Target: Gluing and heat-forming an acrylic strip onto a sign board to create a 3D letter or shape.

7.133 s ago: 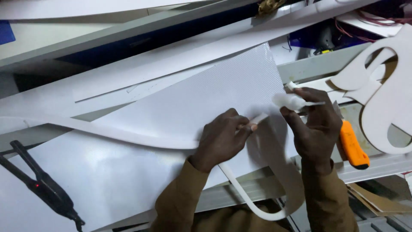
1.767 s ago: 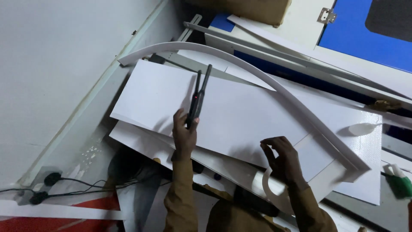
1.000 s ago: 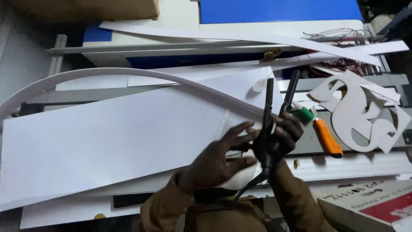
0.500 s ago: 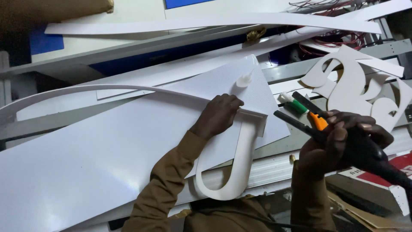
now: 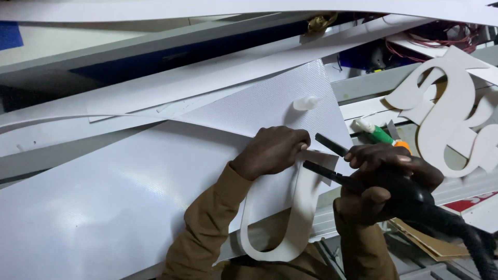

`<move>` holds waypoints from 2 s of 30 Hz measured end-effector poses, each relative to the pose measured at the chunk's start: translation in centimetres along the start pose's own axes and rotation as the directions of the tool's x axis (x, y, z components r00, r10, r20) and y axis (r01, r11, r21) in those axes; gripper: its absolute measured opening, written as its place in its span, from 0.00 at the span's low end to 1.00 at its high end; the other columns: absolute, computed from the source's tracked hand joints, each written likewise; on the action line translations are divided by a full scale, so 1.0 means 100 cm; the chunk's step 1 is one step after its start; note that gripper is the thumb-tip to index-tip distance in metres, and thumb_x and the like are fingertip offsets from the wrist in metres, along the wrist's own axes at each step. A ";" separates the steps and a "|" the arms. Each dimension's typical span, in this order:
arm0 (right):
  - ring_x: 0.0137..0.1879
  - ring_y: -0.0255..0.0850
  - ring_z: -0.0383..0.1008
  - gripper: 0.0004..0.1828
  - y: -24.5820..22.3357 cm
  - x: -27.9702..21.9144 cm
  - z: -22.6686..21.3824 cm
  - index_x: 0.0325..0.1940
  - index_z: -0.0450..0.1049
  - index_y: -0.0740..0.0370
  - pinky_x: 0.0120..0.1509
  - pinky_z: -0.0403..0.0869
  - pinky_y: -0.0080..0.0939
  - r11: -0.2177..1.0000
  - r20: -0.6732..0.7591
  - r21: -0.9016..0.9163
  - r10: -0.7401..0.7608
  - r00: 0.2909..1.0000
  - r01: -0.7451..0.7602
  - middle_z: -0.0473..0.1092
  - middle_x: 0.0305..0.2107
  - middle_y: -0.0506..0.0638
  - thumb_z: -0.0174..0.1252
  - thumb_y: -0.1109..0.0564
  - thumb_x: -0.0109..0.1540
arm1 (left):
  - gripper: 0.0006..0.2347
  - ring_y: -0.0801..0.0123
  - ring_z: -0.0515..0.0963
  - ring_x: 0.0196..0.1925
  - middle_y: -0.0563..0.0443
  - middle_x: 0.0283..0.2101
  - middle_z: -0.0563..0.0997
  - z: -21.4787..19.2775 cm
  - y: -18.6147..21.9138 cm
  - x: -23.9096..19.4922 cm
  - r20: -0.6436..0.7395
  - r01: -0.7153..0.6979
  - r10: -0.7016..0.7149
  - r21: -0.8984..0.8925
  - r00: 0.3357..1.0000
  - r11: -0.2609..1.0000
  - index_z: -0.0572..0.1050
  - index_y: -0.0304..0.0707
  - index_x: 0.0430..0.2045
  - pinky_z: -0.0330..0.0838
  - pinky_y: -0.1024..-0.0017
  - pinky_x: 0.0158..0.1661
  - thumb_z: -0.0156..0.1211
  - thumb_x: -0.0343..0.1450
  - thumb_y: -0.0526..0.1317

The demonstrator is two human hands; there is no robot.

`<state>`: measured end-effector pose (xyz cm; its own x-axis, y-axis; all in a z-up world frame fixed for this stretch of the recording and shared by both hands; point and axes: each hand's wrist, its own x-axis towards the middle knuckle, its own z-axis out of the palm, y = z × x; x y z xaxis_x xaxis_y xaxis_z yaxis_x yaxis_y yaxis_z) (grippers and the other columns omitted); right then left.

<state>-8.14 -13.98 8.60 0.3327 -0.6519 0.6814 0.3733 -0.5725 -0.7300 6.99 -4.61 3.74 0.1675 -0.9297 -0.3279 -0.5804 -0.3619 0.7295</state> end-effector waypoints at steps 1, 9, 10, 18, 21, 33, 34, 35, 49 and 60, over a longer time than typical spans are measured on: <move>0.33 0.44 0.66 0.25 0.005 -0.001 0.002 0.63 0.58 0.51 0.42 0.72 0.45 1.000 0.022 0.004 0.003 1.000 -0.003 0.60 0.30 0.51 0.55 0.34 0.78 | 0.08 0.42 0.85 0.40 0.46 0.39 0.88 0.000 -0.003 0.001 -0.014 0.012 -0.012 -0.045 1.000 0.999 0.79 0.49 0.38 0.71 0.45 0.37 0.50 0.81 0.42; 0.31 0.43 0.64 0.35 0.015 -0.003 0.017 0.57 0.57 0.53 0.37 0.73 0.45 0.999 0.086 0.028 0.037 0.996 -0.040 0.60 0.28 0.50 0.60 0.23 0.72 | 0.11 0.40 0.83 0.30 0.40 0.31 0.86 0.013 -0.017 0.005 -0.093 -0.072 0.058 -0.155 0.994 0.985 0.78 0.41 0.32 0.72 0.44 0.32 0.54 0.82 0.42; 0.32 0.42 0.65 0.34 0.016 -0.003 0.018 0.58 0.58 0.52 0.38 0.74 0.45 1.000 0.120 0.016 0.023 0.993 -0.026 0.60 0.29 0.50 0.58 0.24 0.73 | 0.10 0.38 0.83 0.32 0.39 0.32 0.86 0.015 -0.019 0.005 -0.113 -0.090 0.074 -0.140 0.991 0.986 0.78 0.40 0.33 0.73 0.43 0.32 0.53 0.82 0.42; 0.34 0.41 0.67 0.33 0.035 -0.011 0.005 0.63 0.58 0.49 0.39 0.76 0.43 1.000 0.254 -0.025 0.008 0.967 -0.002 0.63 0.33 0.48 0.54 0.23 0.73 | 0.07 0.39 0.81 0.32 0.41 0.29 0.83 0.027 -0.025 0.007 -0.152 -0.151 0.129 -0.147 0.980 0.978 0.75 0.39 0.31 0.69 0.44 0.29 0.52 0.79 0.34; 0.24 0.41 0.63 0.38 0.032 -0.009 0.005 0.57 0.58 0.49 0.34 0.77 0.47 0.998 0.232 0.000 0.057 0.971 -0.058 0.59 0.21 0.50 0.56 0.18 0.68 | 0.05 0.44 0.81 0.28 0.44 0.28 0.84 0.032 -0.028 0.008 -0.197 -0.197 0.171 -0.121 0.965 0.973 0.77 0.39 0.34 0.67 0.47 0.26 0.56 0.78 0.30; 0.33 0.44 0.60 0.40 0.032 -0.019 0.001 0.59 0.57 0.49 0.40 0.76 0.51 0.984 0.146 -0.159 0.105 0.984 -0.081 0.57 0.36 0.51 0.46 0.13 0.72 | 0.05 0.39 0.77 0.25 0.42 0.25 0.79 0.023 -0.027 0.003 -0.184 -0.226 0.199 -0.143 0.963 0.964 0.70 0.38 0.32 0.63 0.45 0.25 0.51 0.78 0.29; 0.35 0.43 0.62 0.39 0.035 -0.018 -0.005 0.59 0.58 0.49 0.40 0.76 0.49 0.987 0.204 -0.149 0.091 0.975 -0.061 0.58 0.38 0.50 0.46 0.13 0.73 | 0.06 0.38 0.76 0.25 0.42 0.24 0.79 0.022 -0.027 0.003 -0.167 -0.232 0.208 -0.137 0.964 0.963 0.70 0.38 0.33 0.63 0.45 0.24 0.50 0.73 0.26; 0.36 0.42 0.63 0.39 0.039 -0.016 -0.010 0.59 0.60 0.50 0.41 0.77 0.47 0.990 0.262 -0.137 0.078 0.962 -0.044 0.60 0.39 0.49 0.45 0.14 0.74 | 0.09 0.38 0.76 0.24 0.41 0.24 0.79 0.020 -0.028 0.003 -0.149 -0.235 0.215 -0.131 0.965 0.963 0.71 0.37 0.33 0.62 0.45 0.23 0.48 0.69 0.23; 0.37 0.43 0.71 0.33 0.075 -0.012 -0.066 0.55 0.71 0.46 0.46 0.81 0.51 0.985 0.494 -0.009 0.155 0.856 -0.173 0.68 0.35 0.50 0.48 0.19 0.71 | 0.10 0.50 0.85 0.30 0.43 0.27 0.81 0.028 -0.022 0.004 -0.258 -0.313 0.315 0.050 0.913 0.949 0.81 0.33 0.36 0.79 0.57 0.29 0.79 0.67 0.34; 0.47 0.53 0.92 0.31 0.099 0.032 -0.123 0.38 0.81 0.59 0.60 0.88 0.55 0.862 0.925 -0.075 0.248 0.288 -0.501 0.85 0.36 0.58 0.47 0.35 0.79 | 0.09 0.48 0.79 0.34 0.49 0.29 0.77 0.057 -0.018 0.001 -0.548 -0.265 0.317 0.175 0.774 0.948 0.77 0.43 0.27 0.67 0.52 0.28 0.63 0.71 0.25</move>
<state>-14.09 -27.84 2.94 0.9893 0.1309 0.0642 0.0902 -0.2037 -0.9749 3.48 -3.67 -1.06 0.3819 -0.8719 0.3065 -0.7343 -0.0849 0.6735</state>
